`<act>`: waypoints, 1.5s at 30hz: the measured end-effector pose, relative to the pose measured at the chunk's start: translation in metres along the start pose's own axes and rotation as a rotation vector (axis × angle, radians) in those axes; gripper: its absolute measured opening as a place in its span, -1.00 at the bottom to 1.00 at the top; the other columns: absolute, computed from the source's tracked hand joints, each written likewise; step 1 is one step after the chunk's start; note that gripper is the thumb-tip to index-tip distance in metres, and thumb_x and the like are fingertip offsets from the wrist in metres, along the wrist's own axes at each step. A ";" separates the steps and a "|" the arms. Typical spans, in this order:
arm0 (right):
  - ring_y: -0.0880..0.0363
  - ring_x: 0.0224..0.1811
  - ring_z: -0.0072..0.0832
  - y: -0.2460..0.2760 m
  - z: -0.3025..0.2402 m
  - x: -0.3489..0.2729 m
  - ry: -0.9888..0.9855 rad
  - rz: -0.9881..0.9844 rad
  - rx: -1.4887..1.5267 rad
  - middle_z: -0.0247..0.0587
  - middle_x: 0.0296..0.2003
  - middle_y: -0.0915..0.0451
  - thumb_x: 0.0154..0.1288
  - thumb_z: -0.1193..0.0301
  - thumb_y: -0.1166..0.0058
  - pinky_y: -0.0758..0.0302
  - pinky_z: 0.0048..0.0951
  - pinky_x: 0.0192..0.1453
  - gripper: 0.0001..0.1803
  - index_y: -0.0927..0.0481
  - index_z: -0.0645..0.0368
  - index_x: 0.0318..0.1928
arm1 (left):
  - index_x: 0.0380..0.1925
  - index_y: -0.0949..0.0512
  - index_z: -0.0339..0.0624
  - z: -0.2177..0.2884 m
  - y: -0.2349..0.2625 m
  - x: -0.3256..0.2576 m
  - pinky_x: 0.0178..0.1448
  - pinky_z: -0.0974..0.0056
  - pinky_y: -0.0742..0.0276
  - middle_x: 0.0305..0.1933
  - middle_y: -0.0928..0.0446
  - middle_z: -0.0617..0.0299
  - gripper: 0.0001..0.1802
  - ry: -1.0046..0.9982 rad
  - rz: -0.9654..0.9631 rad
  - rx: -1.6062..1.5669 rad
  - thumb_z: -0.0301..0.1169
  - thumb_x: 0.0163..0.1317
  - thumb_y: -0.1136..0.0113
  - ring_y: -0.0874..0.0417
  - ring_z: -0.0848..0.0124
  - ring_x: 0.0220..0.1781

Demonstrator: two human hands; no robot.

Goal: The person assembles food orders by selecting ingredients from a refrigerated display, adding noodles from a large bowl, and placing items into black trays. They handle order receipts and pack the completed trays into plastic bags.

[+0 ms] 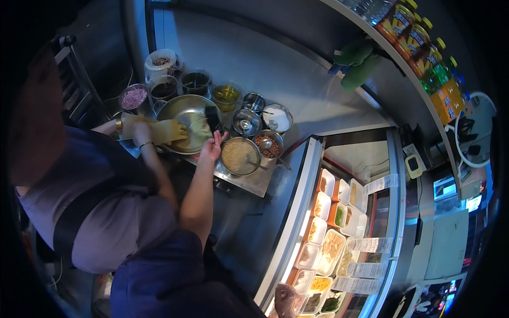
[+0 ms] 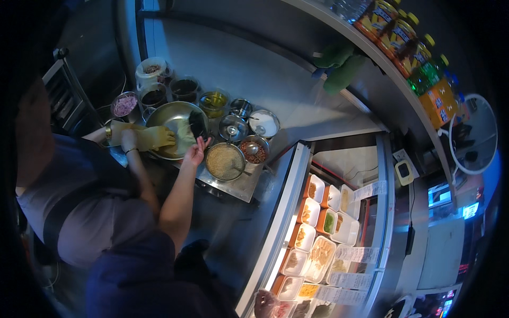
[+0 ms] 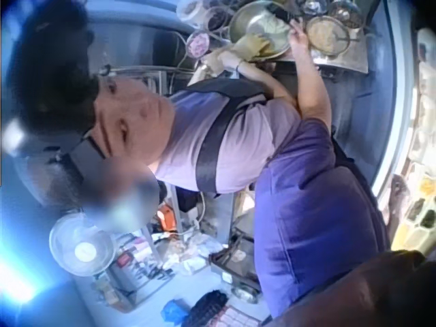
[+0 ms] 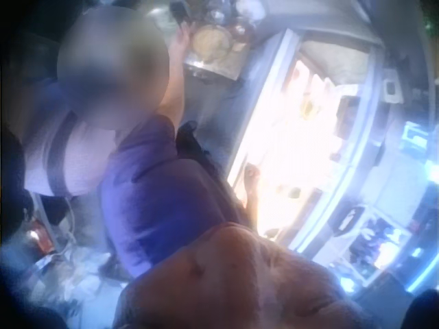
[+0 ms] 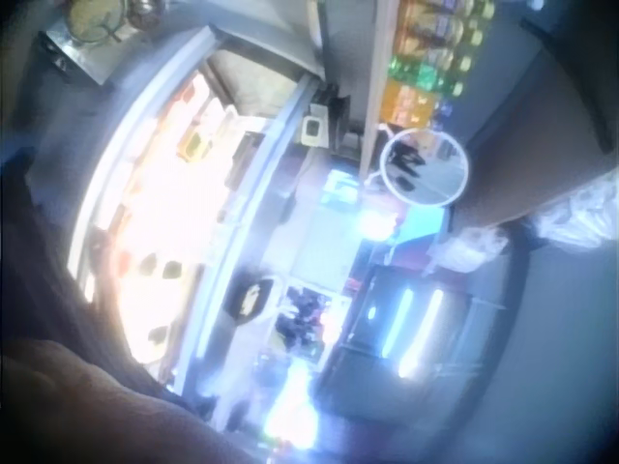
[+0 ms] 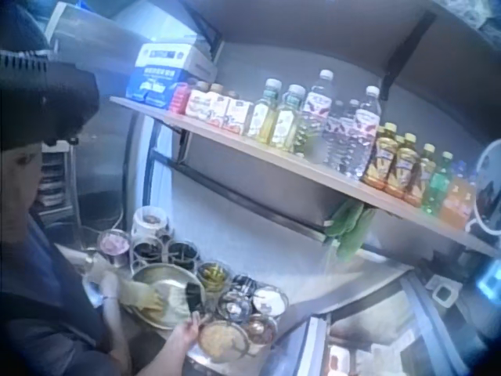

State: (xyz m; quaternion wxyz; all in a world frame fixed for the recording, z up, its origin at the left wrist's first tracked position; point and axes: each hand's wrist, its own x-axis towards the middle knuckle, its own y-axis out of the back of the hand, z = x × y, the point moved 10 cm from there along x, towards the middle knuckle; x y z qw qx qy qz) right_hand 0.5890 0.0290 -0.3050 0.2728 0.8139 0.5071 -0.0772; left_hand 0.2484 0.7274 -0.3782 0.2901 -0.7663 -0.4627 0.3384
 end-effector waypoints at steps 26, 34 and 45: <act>-0.57 -0.41 -0.59 -0.029 -0.159 -0.048 0.484 0.289 -0.516 -0.30 -0.38 -0.66 0.35 0.37 -0.25 -0.57 -0.51 -0.28 -0.72 -0.70 0.23 0.00 | 0.59 0.00 0.03 -0.109 -0.006 -0.402 -0.12 0.17 -0.82 0.24 -0.45 -0.03 -0.32 0.205 -0.091 1.985 -0.61 0.51 0.26 -0.77 0.19 -0.11; -0.67 -0.39 -0.27 -0.166 -0.120 -0.041 0.590 -0.010 -0.282 -0.03 -0.30 -0.72 0.31 0.52 -0.18 -0.60 -0.32 -0.28 -0.82 -0.70 0.34 -0.12 | 0.60 -0.01 0.05 0.168 -0.055 -0.734 -0.06 0.20 -0.80 0.54 -0.23 -0.17 -0.22 0.833 0.712 2.074 -0.65 0.40 0.14 -0.82 0.17 -0.18; -0.69 -0.45 -0.26 -0.347 -0.126 -0.081 0.644 -0.315 -0.659 -0.06 -0.46 -0.70 0.28 0.38 -0.24 -0.60 -0.23 -0.27 -0.81 -0.71 0.28 -0.25 | 0.51 -0.10 0.07 0.453 -0.103 -0.857 0.01 0.02 -0.84 0.12 -0.58 -0.22 -0.34 -0.751 0.632 1.374 -0.69 0.47 0.21 -0.79 -0.06 -0.07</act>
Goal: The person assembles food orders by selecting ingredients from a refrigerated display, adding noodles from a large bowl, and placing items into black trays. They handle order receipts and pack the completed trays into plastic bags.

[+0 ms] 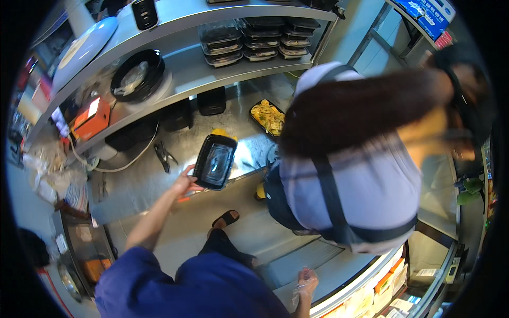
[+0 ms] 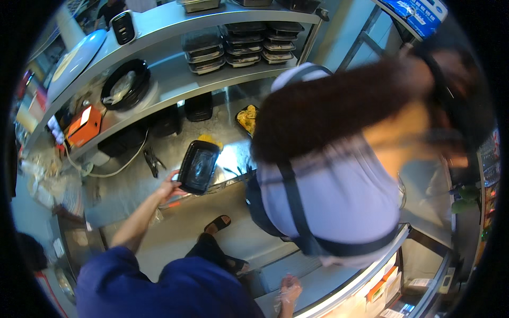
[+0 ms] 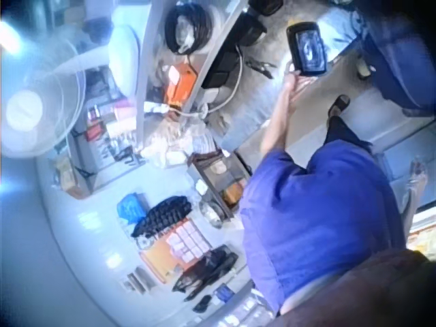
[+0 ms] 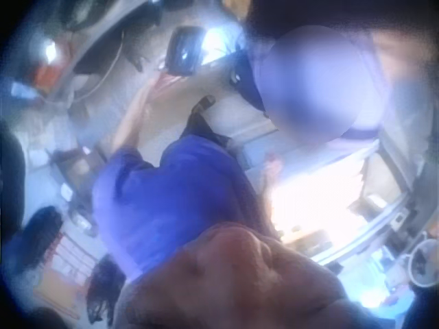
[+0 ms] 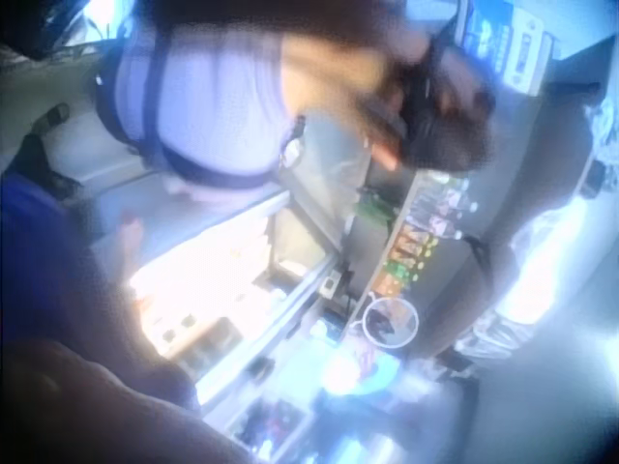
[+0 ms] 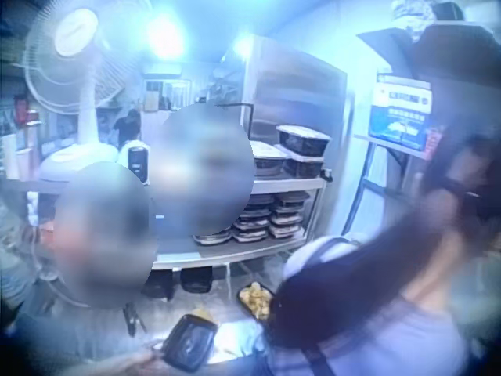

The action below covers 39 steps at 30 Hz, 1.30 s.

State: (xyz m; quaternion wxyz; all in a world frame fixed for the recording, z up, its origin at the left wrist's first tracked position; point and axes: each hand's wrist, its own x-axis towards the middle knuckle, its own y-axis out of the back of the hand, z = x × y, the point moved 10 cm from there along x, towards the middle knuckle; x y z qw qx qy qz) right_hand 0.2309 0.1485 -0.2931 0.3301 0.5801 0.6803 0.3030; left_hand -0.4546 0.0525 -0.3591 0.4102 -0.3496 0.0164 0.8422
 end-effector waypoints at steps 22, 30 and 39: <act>-0.38 0.45 -0.06 0.056 -0.109 -0.077 -0.325 0.034 1.876 0.10 0.47 -0.29 0.50 -0.36 0.39 -0.42 -0.01 0.44 -0.03 -0.07 0.15 0.57 | 0.27 -0.45 -0.34 -0.206 -0.466 -0.221 0.06 0.25 -0.69 0.00 -0.65 0.11 -0.58 0.211 -1.410 0.597 -0.45 0.48 -0.19 -0.70 0.37 -0.02; -0.35 0.48 -0.14 0.176 0.046 -0.143 -0.355 0.386 1.689 0.01 0.47 -0.30 0.55 -0.25 0.29 -0.39 -0.12 0.48 -0.12 -0.11 0.17 0.56 | -0.12 -0.67 -0.34 -0.317 -0.653 -0.334 -0.14 0.41 -0.65 -0.32 -0.69 0.25 -0.87 -0.032 -1.498 0.735 -0.57 0.39 -0.21 -0.68 0.53 -0.29; -0.20 0.54 -0.06 0.257 0.185 -0.169 -0.181 0.517 1.790 0.09 0.55 -0.10 0.49 -0.32 0.22 -0.21 0.01 0.56 0.02 0.11 0.13 0.62 | -0.24 -0.71 -0.32 -0.423 -0.792 -0.426 -0.16 0.34 -0.61 -0.36 -0.73 0.24 -0.86 -0.095 -1.708 0.973 -0.46 0.31 -0.32 -0.70 0.51 -0.29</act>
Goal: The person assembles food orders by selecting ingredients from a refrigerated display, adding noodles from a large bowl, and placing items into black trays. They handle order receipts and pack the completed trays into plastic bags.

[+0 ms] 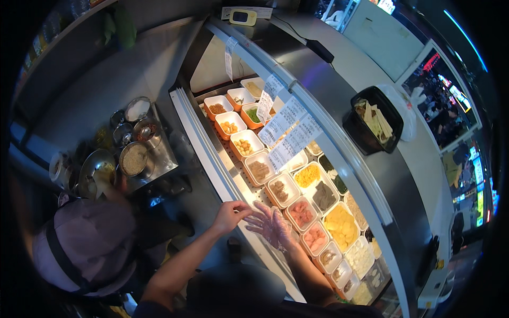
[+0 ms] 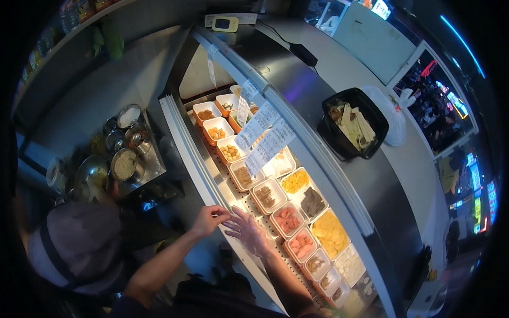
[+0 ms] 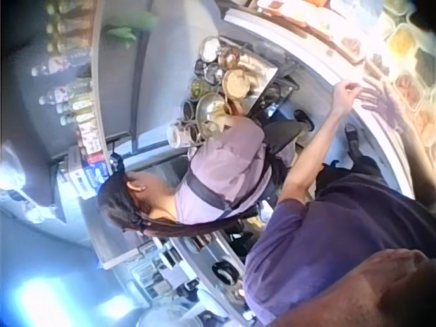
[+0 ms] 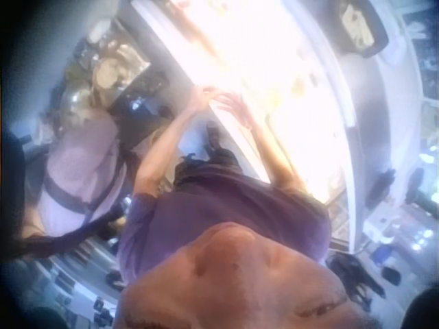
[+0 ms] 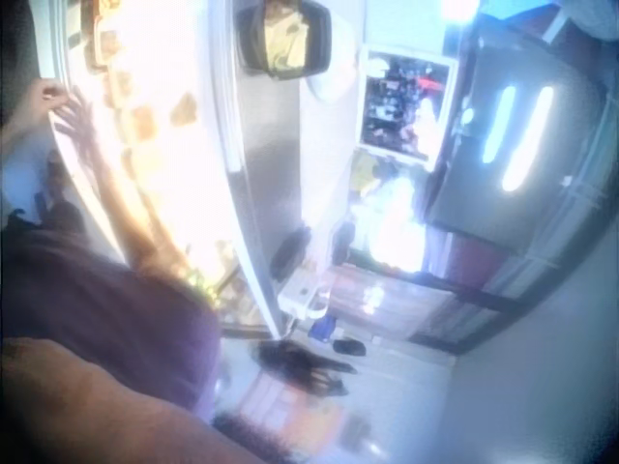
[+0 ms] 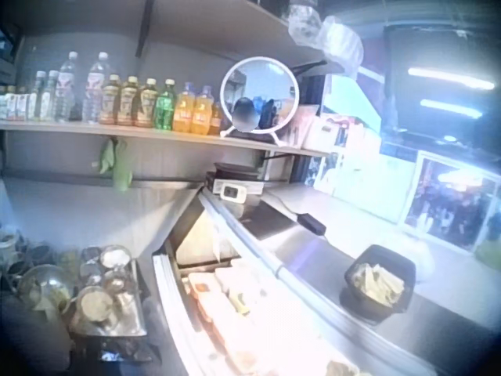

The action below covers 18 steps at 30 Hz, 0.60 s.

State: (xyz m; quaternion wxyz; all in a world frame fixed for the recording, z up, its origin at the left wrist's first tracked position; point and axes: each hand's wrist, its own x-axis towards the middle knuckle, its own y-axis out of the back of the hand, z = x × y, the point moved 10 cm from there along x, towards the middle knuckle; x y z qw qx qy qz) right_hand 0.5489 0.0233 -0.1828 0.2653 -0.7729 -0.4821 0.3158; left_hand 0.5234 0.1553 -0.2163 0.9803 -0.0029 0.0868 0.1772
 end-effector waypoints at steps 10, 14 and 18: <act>0.08 0.67 -0.15 0.061 -0.021 -0.029 0.105 0.204 -0.273 -0.03 0.63 0.07 0.61 -0.12 0.22 0.11 -0.02 0.67 -0.14 0.08 0.16 0.62 | -0.37 -0.67 -0.28 0.028 -0.030 0.102 -0.10 0.01 -0.60 -0.36 -0.66 -0.06 -0.87 -0.322 0.018 0.597 -0.43 0.24 -0.25 -0.70 -0.08 -0.23; -0.16 0.59 -0.09 0.125 0.019 -0.104 0.084 0.308 -0.902 0.10 0.57 -0.10 0.66 0.21 0.20 -0.03 -0.02 0.64 -0.29 0.08 0.17 0.62 | -0.29 -0.69 -0.28 0.005 -0.035 0.145 -0.08 0.02 -0.61 -0.25 -0.68 -0.11 -0.83 -0.246 -0.027 0.575 -0.39 0.24 -0.26 -0.71 -0.05 -0.16; -0.34 0.46 0.13 0.160 0.031 -0.149 0.136 0.570 0.215 0.30 0.46 -0.23 0.48 0.12 -0.04 -0.27 0.09 0.52 -0.07 0.18 0.09 0.62 | -0.31 -0.72 -0.25 -0.026 -0.033 0.188 -0.06 0.00 -0.62 -0.24 -0.69 -0.14 -0.83 -0.127 -0.148 0.666 -0.41 0.20 -0.24 -0.73 -0.01 -0.17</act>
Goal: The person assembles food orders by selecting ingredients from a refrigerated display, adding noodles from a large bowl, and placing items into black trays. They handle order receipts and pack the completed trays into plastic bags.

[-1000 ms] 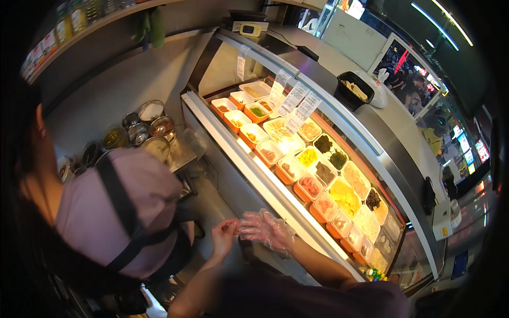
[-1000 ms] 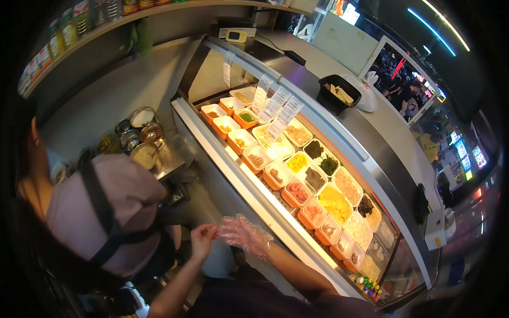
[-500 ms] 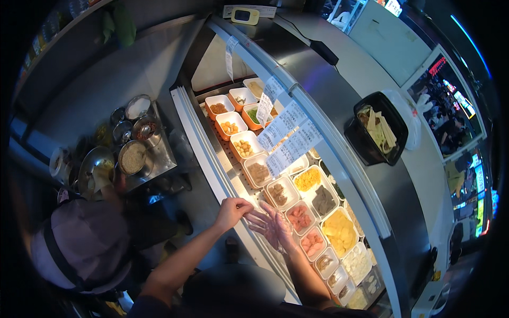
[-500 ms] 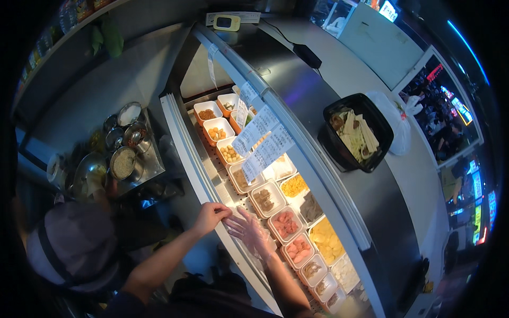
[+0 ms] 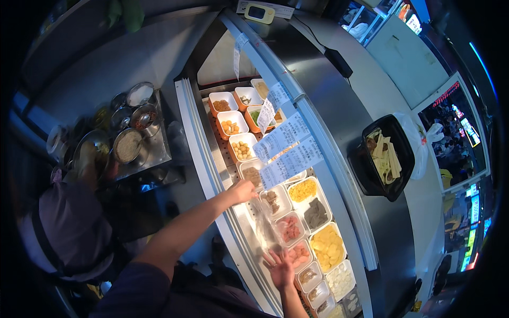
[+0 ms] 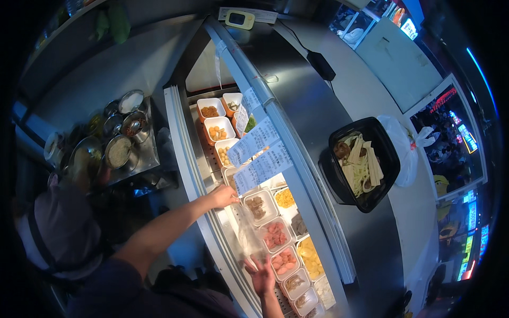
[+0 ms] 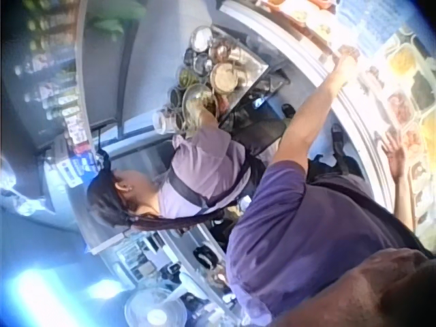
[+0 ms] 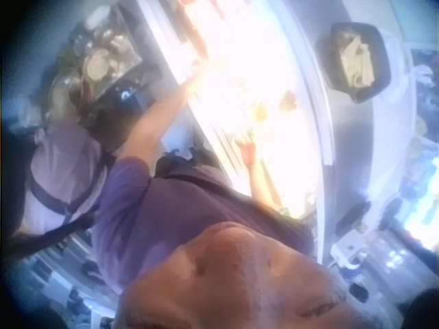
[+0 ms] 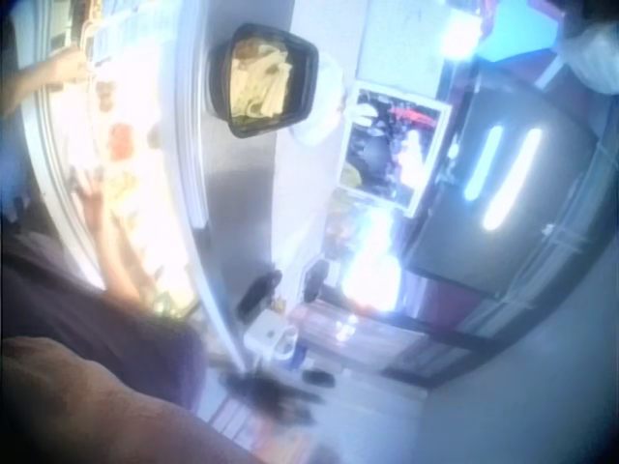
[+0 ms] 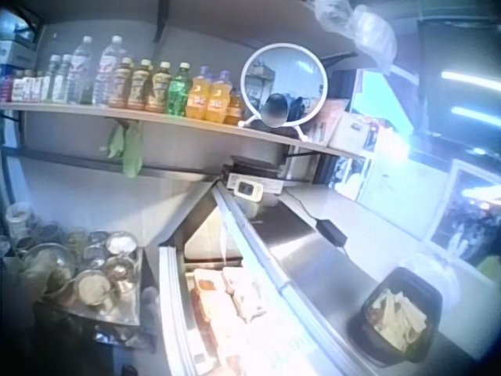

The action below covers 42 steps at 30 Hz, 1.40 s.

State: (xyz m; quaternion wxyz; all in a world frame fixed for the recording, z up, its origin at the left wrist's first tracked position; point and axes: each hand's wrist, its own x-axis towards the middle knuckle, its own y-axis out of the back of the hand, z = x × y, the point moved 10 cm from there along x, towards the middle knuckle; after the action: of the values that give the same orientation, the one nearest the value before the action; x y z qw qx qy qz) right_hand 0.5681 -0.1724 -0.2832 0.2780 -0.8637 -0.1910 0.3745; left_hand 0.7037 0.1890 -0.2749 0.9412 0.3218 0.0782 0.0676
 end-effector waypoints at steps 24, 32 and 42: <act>-0.52 0.26 -0.20 -0.355 0.153 -0.085 0.555 -1.082 -1.116 0.06 0.24 -0.47 0.17 0.28 -0.46 -0.48 -0.18 0.34 -0.12 -0.27 0.34 0.39 | 0.43 -0.28 -0.18 0.124 0.184 -0.478 0.26 0.23 -0.57 0.09 -0.62 0.21 -0.22 -0.087 0.845 -0.762 -0.50 0.22 -0.40 -0.63 0.43 0.16; -0.69 0.03 -0.20 -0.444 0.465 -0.427 0.494 -2.025 -0.928 -0.07 -0.07 -0.71 0.15 0.29 -0.38 -0.52 -0.21 0.21 -0.56 -0.69 0.25 0.00 | 0.18 -0.50 -0.24 0.178 0.107 -0.956 0.29 0.11 -0.57 0.12 -0.64 -0.01 -0.46 0.266 1.640 -0.160 -0.45 0.17 -0.36 -0.69 0.11 0.20; -0.61 0.24 -0.07 -0.422 0.756 -0.983 0.865 -2.598 0.129 0.00 0.07 -0.69 0.12 0.51 -0.22 -0.42 0.03 0.37 -0.67 -0.73 0.20 -0.05 | -0.05 -0.57 -0.31 0.266 -0.069 -1.441 0.24 0.10 -0.59 -0.02 -0.63 -0.09 -0.62 0.936 2.471 0.645 -0.65 0.06 -0.32 -0.68 0.00 0.19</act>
State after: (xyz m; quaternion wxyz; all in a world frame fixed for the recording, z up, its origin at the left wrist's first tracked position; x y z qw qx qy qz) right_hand -0.6879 -0.1209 0.0844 0.5019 -0.0975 -0.7370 -0.4420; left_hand -0.6509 -0.2792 0.0401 0.0359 0.3323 0.0631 0.9404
